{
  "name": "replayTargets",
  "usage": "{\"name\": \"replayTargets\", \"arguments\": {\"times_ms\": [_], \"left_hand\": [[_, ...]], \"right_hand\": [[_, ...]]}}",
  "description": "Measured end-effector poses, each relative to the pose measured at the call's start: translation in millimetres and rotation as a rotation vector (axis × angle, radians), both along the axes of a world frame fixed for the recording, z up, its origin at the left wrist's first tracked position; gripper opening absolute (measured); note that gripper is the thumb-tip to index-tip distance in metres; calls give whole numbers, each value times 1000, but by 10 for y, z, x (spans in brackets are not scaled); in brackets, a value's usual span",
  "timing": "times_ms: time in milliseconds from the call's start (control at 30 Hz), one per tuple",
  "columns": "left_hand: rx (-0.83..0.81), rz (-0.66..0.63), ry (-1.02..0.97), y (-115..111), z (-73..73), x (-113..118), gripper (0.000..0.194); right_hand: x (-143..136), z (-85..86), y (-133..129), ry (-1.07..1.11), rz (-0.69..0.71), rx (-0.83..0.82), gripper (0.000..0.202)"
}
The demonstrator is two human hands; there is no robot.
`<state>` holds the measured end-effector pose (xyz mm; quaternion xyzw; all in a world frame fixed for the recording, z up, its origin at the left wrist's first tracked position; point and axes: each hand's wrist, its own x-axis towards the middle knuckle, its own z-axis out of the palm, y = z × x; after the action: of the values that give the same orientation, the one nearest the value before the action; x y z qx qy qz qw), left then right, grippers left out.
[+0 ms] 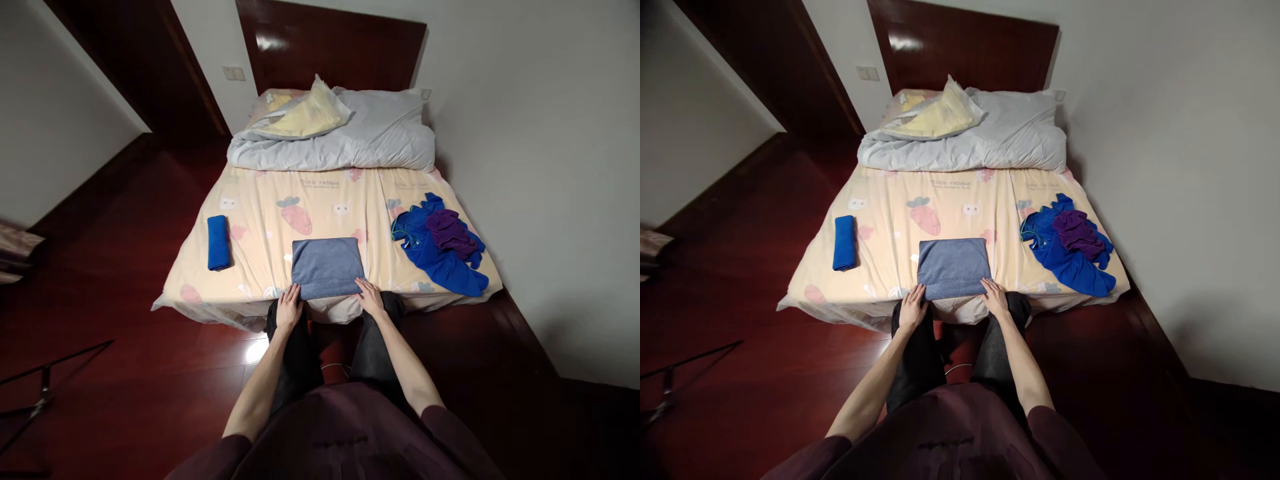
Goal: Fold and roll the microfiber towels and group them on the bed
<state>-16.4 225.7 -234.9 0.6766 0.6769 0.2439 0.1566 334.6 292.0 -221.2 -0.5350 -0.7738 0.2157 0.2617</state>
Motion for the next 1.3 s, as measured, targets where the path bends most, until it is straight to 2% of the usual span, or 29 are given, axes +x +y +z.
{"name": "replayTargets", "arguments": {"times_ms": [267, 433, 667, 933, 1233, 1300], "left_hand": [[16, 56, -94, 24, 40, -71, 63], [52, 77, -135, 54, 10, -130, 57], [109, 141, -143, 128, -92, -201, 55], [106, 197, -141, 179, -84, -191, 51], [167, 245, -170, 158, -95, -184, 27], [164, 258, -161, 121, -76, -163, 26]], "right_hand": [[-1, -103, 66, 107, -180, -38, 65], [44, -105, 155, 168, -261, 7, 62], [230, -132, 317, 230, -214, -64, 51], [267, -136, 418, 215, -213, -150, 48], [243, -34, 348, 235, -273, -125, 8], [252, -11, 304, 228, -276, -126, 17]]}}
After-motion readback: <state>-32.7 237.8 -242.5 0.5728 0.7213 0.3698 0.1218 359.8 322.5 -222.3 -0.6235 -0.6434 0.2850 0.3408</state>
